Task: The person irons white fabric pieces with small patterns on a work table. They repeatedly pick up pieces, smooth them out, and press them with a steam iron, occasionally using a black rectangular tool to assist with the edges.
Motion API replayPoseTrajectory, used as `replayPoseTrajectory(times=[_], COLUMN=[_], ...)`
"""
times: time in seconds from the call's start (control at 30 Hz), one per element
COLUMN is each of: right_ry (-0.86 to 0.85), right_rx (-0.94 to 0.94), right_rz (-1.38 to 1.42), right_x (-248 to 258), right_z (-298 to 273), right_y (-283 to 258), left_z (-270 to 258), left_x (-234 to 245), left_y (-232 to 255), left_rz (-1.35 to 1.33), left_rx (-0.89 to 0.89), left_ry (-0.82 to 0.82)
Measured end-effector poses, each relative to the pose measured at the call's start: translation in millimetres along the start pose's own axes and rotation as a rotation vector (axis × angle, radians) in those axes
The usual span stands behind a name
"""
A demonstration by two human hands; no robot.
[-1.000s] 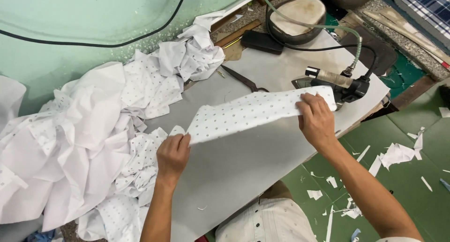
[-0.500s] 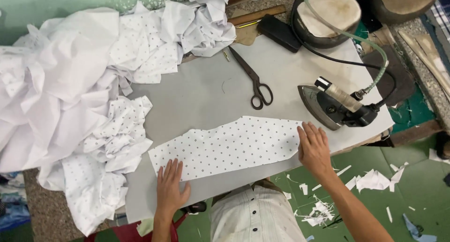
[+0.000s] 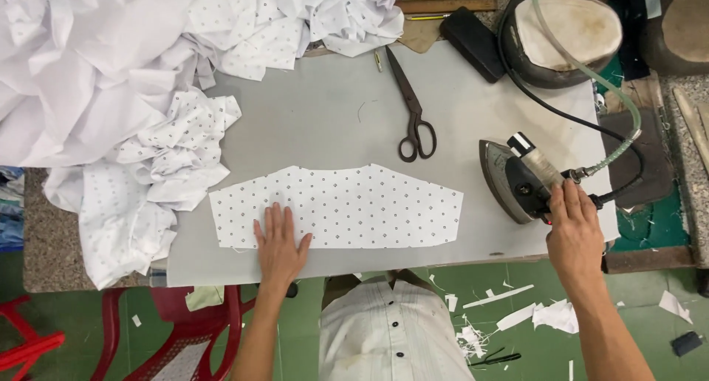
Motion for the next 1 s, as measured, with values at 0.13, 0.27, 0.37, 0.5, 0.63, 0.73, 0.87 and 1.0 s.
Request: replayPoseTrajectory(times=[0.13, 0.27, 0.37, 0.5, 0.63, 0.73, 0.87, 1.0], right_ry=[-0.286, -0.735, -0.862, -0.728, -0.785, -0.76, -0.846, -0.846], right_rx=[-0.067, -0.39, -0.593, -0.49, -0.399, -0.212, -0.168, -0.129], right_rz=[0.062, 0.685, 0.804, 0.672, 0.471, 0.392, 0.371, 0.461], right_x=[-15, -52, -59, -63, -7, -4, -3, 37], right_z=[55, 98, 95, 77, 72, 81, 103, 145], right_y=[29, 30, 24, 19, -53, -122, -225, -354], left_z=[34, 29, -19, -26, 18, 30, 22, -20], left_x=[-10, -23, -37, -12, -18, -16, 16, 43], left_y=[120, 283, 383, 360, 224, 139, -4, -178], left_rz=[0.144, -0.142, -0.256, -0.375, -0.24, -0.13, -0.272, -0.152], left_rx=[-0.087, -0.33, -0.782, -0.794, -0.4, -0.277, -0.042, 0.217], left_ry=[-0.098, -0.59, -0.427, -0.334, -0.304, -0.338, -0.198, 0.027])
Point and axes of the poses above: each hand's wrist, its own z-axis towards the middle knuckle, its own x-axis out of the back of the hand, y = z × x, the point moved 10 cm from there along z, towards the middle knuckle, and after that the axes turned 1 degree about y, right-handed, at the moved point
